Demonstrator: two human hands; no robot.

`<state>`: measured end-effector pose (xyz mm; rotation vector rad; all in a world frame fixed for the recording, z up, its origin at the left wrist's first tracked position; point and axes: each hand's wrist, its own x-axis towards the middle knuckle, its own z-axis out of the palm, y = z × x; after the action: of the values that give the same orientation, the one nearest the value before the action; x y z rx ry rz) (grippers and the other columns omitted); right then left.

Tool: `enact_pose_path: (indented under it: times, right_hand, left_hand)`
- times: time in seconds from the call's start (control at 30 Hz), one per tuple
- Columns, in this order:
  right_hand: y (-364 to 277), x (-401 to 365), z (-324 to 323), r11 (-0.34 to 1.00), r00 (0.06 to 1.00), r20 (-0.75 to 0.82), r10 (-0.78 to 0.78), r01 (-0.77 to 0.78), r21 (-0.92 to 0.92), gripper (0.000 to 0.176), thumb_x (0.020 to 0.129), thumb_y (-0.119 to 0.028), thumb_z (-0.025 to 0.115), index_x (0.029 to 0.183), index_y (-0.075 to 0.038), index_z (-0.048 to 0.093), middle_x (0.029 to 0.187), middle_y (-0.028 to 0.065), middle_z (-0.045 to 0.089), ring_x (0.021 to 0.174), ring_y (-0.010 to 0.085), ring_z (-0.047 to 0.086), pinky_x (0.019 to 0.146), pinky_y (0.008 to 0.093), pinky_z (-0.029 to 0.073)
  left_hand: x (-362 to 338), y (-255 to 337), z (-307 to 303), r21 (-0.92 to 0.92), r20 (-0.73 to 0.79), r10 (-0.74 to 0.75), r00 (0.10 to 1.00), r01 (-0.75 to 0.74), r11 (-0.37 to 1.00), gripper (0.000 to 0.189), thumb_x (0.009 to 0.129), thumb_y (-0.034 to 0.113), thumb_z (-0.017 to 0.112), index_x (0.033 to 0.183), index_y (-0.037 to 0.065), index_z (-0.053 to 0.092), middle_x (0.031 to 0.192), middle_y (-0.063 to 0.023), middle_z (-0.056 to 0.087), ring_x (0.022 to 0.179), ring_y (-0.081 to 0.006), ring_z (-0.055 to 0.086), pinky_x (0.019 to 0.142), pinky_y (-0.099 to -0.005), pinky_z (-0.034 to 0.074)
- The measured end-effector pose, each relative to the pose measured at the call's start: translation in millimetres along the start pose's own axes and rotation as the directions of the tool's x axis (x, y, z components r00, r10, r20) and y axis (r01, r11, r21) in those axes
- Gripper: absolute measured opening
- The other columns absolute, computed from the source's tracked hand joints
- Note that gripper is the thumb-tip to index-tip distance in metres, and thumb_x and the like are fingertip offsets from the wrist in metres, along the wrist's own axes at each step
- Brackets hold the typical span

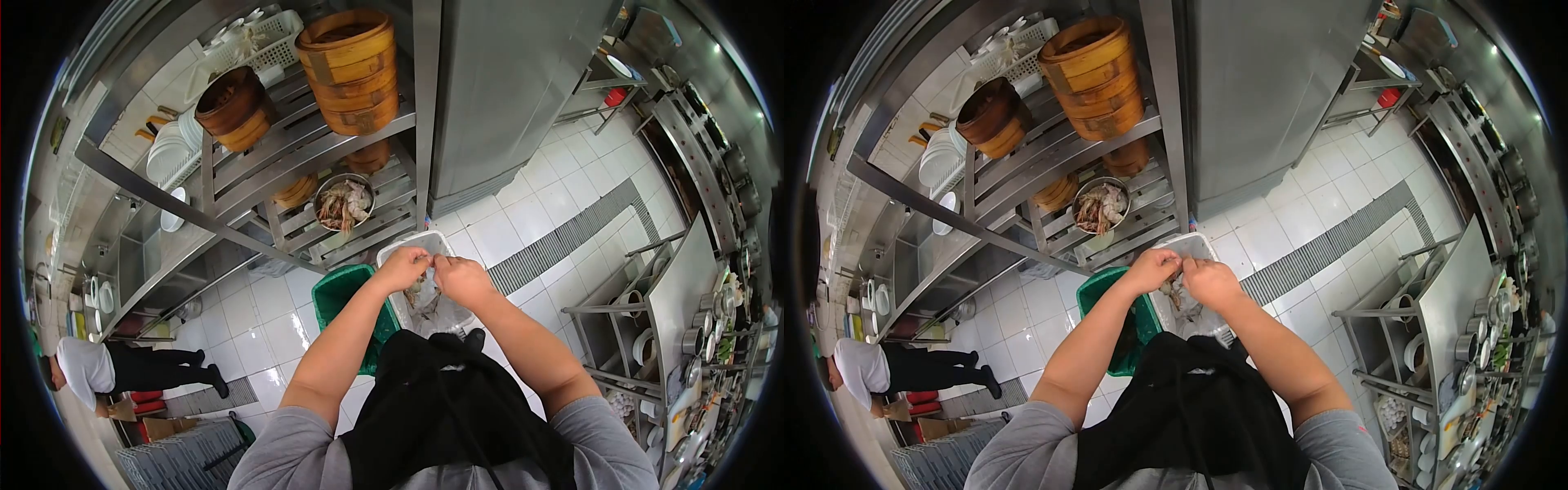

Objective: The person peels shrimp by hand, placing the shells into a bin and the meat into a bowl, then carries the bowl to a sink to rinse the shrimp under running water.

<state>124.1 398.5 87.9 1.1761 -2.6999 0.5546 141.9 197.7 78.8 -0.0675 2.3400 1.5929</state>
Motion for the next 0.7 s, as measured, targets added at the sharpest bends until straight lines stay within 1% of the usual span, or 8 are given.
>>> enact_pose_path:
  times: [0.27, 0.33, 0.37, 0.4, 0.43, 0.57, 0.63, 0.7]
  right_hand:
    - [3.6, -1.3, 4.3, 0.977, 0.990, 0.008, 0.141, -0.141, 0.158, 0.018, 0.091, -0.019, 0.064, 0.087, -0.002, 0.064, 0.076, 0.0203, 0.073, 0.068, 0.0356, 0.073, 0.064, 0.0455, 0.060]
    - [6.6, -0.6, 8.7, 0.861, 0.919, 0.050, 0.390, -0.384, 0.333, 0.018, 0.092, -0.017, 0.063, 0.087, 0.000, 0.067, 0.072, 0.0179, 0.072, 0.065, 0.0338, 0.073, 0.062, 0.0451, 0.060]
    - [8.7, 1.3, 10.9, 0.862, 0.919, 0.049, 0.391, -0.384, 0.332, 0.018, 0.092, -0.017, 0.063, 0.087, 0.000, 0.067, 0.072, 0.0179, 0.072, 0.065, 0.0338, 0.073, 0.062, 0.0451, 0.060]
    - [9.8, 5.8, 11.5, 0.460, 0.727, 0.319, 0.608, -0.650, 0.605, 0.015, 0.091, -0.014, 0.062, 0.087, 0.000, 0.068, 0.072, 0.0157, 0.071, 0.063, 0.0314, 0.072, 0.062, 0.0448, 0.061]
    - [10.1, 7.8, 12.9, -0.084, 0.479, 0.629, 0.612, -0.752, 0.654, 0.013, 0.090, -0.011, 0.062, 0.086, -0.001, 0.069, 0.072, 0.0134, 0.071, 0.061, 0.0290, 0.071, 0.063, 0.0446, 0.061]
    - [9.8, 3.8, 25.2, -0.143, 0.488, 0.638, 0.596, -0.717, 0.682, 0.014, 0.092, -0.010, 0.058, 0.095, -0.002, 0.069, 0.075, 0.0099, 0.068, 0.064, 0.0252, 0.070, 0.065, 0.0443, 0.061]
    - [1.0, 5.6, 24.1, -0.388, 0.569, 0.563, 0.599, -0.409, 0.826, 0.013, 0.095, -0.012, 0.057, 0.101, -0.003, 0.064, 0.083, 0.0094, 0.068, 0.069, 0.0230, 0.069, 0.072, 0.0391, 0.060]
    - [4.6, 4.7, 21.8, -0.456, 0.668, 0.565, 0.485, -0.357, 0.815, 0.008, 0.095, -0.010, 0.059, 0.100, -0.005, 0.062, 0.089, 0.0079, 0.068, 0.073, 0.0211, 0.069, 0.072, 0.0370, 0.060]
  left_hand:
    - [-18.5, 13.8, 8.4, 0.230, -0.098, 0.136, 0.986, -0.110, 0.967, 0.023, 0.094, 0.022, 0.068, 0.106, 0.003, 0.073, 0.085, -0.0133, 0.072, 0.078, -0.0268, 0.069, 0.073, -0.0385, 0.053]
    - [-24.1, 15.8, 9.3, 0.467, -0.148, 0.483, 0.863, -0.370, 0.803, 0.022, 0.093, 0.021, 0.070, 0.109, 0.006, 0.073, 0.098, -0.0149, 0.073, 0.088, -0.0364, 0.068, 0.079, -0.0434, 0.055]
    - [-26.9, 17.8, 9.8, 0.467, -0.147, 0.484, 0.862, -0.371, 0.803, 0.022, 0.093, 0.021, 0.070, 0.109, 0.006, 0.073, 0.098, -0.0149, 0.073, 0.088, -0.0364, 0.068, 0.079, -0.0434, 0.055]
    - [-29.7, 20.7, 9.6, 0.536, -0.125, 0.532, 0.837, -0.394, 0.746, 0.022, 0.092, 0.021, 0.071, 0.110, 0.007, 0.072, 0.102, -0.0145, 0.072, 0.093, -0.0379, 0.068, 0.082, -0.0459, 0.054]
    - [-32.3, 21.5, 9.7, 0.602, -0.098, 0.577, 0.811, -0.413, 0.683, 0.023, 0.091, 0.020, 0.072, 0.110, 0.008, 0.072, 0.106, -0.0142, 0.072, 0.097, -0.0394, 0.067, 0.085, -0.0484, 0.054]
    - [-33.5, 16.2, 10.2, 0.568, -0.083, 0.568, 0.819, -0.429, 0.702, 0.022, 0.092, 0.018, 0.072, 0.111, 0.009, 0.072, 0.109, -0.0144, 0.071, 0.094, -0.0366, 0.069, 0.080, -0.0461, 0.056]
    - [-32.9, 13.6, 12.0, 0.314, -0.225, 0.395, 0.891, -0.317, 0.895, 0.023, 0.092, 0.018, 0.073, 0.113, 0.009, 0.073, 0.101, -0.0145, 0.073, 0.082, -0.0328, 0.070, 0.073, -0.0407, 0.056]
    - [-29.5, 8.8, 12.4, 0.276, -0.265, 0.357, 0.896, -0.284, 0.918, 0.022, 0.093, 0.018, 0.072, 0.114, 0.010, 0.073, 0.093, -0.0140, 0.072, 0.074, -0.0294, 0.068, 0.068, -0.0382, 0.054]
